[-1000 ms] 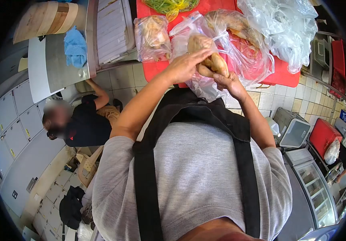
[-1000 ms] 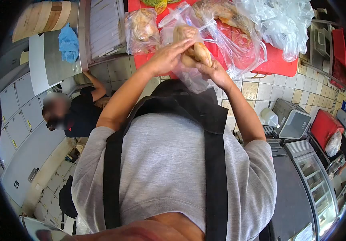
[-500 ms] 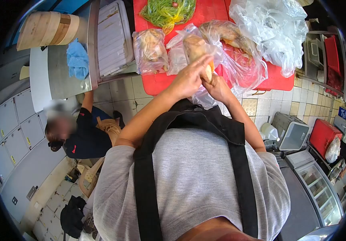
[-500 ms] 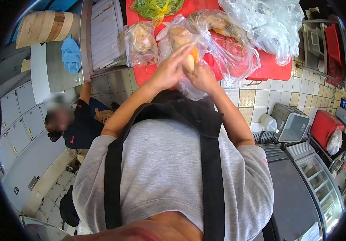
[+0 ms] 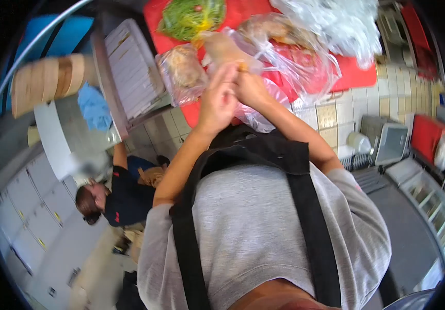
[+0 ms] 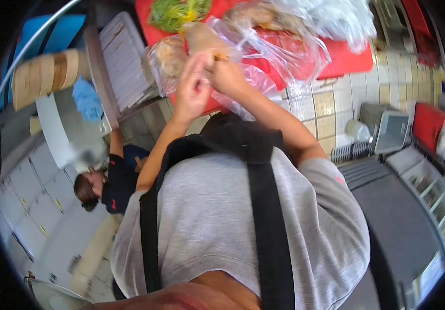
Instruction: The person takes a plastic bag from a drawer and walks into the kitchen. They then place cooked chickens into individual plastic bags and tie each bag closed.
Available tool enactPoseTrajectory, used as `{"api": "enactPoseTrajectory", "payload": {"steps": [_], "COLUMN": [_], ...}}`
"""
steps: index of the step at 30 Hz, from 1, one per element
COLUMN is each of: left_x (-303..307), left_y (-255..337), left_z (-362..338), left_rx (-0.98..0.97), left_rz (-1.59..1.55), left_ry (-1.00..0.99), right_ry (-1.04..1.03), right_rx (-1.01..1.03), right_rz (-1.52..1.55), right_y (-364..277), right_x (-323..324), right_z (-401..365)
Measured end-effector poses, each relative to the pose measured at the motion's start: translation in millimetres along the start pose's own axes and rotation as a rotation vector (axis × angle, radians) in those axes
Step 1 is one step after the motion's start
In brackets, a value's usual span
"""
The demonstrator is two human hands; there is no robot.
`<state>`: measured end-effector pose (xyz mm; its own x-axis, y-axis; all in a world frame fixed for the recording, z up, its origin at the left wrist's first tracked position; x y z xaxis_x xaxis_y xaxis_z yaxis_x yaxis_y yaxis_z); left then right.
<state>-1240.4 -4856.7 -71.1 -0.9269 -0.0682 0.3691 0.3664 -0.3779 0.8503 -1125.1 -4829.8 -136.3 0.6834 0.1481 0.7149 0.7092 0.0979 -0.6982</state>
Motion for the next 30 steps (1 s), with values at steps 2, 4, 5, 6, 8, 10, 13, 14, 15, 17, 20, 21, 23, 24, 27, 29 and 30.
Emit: {"api": "enactPoseTrajectory", "payload": {"steps": [2, 4, 5, 6, 8, 10, 13, 14, 15, 17, 20, 21, 23, 24, 27, 29, 30], "left_x": [11.6, 16.7, 20.1, 23.6, 25.3, 31.4, 40.1, 40.0, 38.0, 27.0, 0.3, -8.0, -22.5, -24.4, -21.4, -8.6, -4.8], "left_y": [-31.4, -66.6, -85.0, -104.3, -152.3, -185.6, -179.8, -160.3, -143.1, -124.1, -119.6, -125.4, -137.6, -143.3, -141.5, -107.9, -95.4], "left_z": [-8.4, -17.7, -21.8, -27.3, -41.9, -49.7, -42.5, -34.2, -26.4, -10.5, 5.8, 9.7, 14.4, 15.1, 11.1, 4.2, -4.7], "left_rx": [0.116, 0.261, 0.331, 0.401, 0.587, 0.679, 0.521, 0.379, 0.234, 0.062, -0.228, -0.185, -0.091, -0.094, -0.136, -0.222, -0.263], "left_rz": [0.067, 0.056, 0.084, 0.118, -0.085, -0.115, 0.174, 0.273, 0.369, 0.453, 0.733, 0.791, 0.906, 0.910, 0.912, 0.906, 0.848], "left_ry": [0.090, 0.168, 0.186, 0.207, 0.258, 0.240, 0.129, 0.113, 0.098, 0.032, -0.180, -0.264, -0.432, -0.493, -0.592, -0.542, -0.493], "right_ry": [0.033, 0.068, 0.082, 0.109, 0.161, 0.064, 0.151, 0.207, 0.265, 0.218, 0.061, 0.111, 0.163, 0.166, 0.166, 0.197, 0.243], "right_rx": [0.023, 0.002, 0.000, 0.052, 0.172, 0.042, -0.015, -0.006, 0.005, -0.031, -0.082, -0.042, -0.110, -0.218, -0.473, -0.655, -0.575], "right_rz": [-0.178, -0.134, -0.109, 0.004, 0.230, 0.008, -0.394, -0.433, -0.473, -0.475, -0.343, -0.292, -0.248, -0.253, -0.228, -0.134, -0.124], "right_y": [-1.3, -4.0, -2.1, 1.3, 5.7, 35.9, 87.5, 95.9, 104.2, 115.7, 136.2, 148.8, 167.9, 173.9, 188.7, 227.4, 224.2], "right_x": [-26.5, -50.2, -57.9, -61.7, -65.5, -71.6, -84.0, -84.1, -84.8, -86.0, -93.6, -105.6, -110.8, -106.8, -80.4, -83.5, -76.0], "right_z": [21.1, 36.9, 39.8, 38.2, 31.5, 25.5, 12.4, 5.5, 0.2, -0.2, 5.0, 3.9, 5.7, 7.4, 9.7, 8.7, 3.4]}}
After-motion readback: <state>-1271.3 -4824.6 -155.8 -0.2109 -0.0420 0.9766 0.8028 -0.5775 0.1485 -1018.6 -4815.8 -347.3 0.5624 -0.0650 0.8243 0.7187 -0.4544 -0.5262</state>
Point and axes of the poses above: each hand's wrist, its own z-axis towards the middle knuckle, its own x-axis out of the back of the hand, y = z × x, the point moved 3 cm from there along z, towards the middle knuckle, and after that the axes turned 12 degrees about y, right-handed, at the moved point
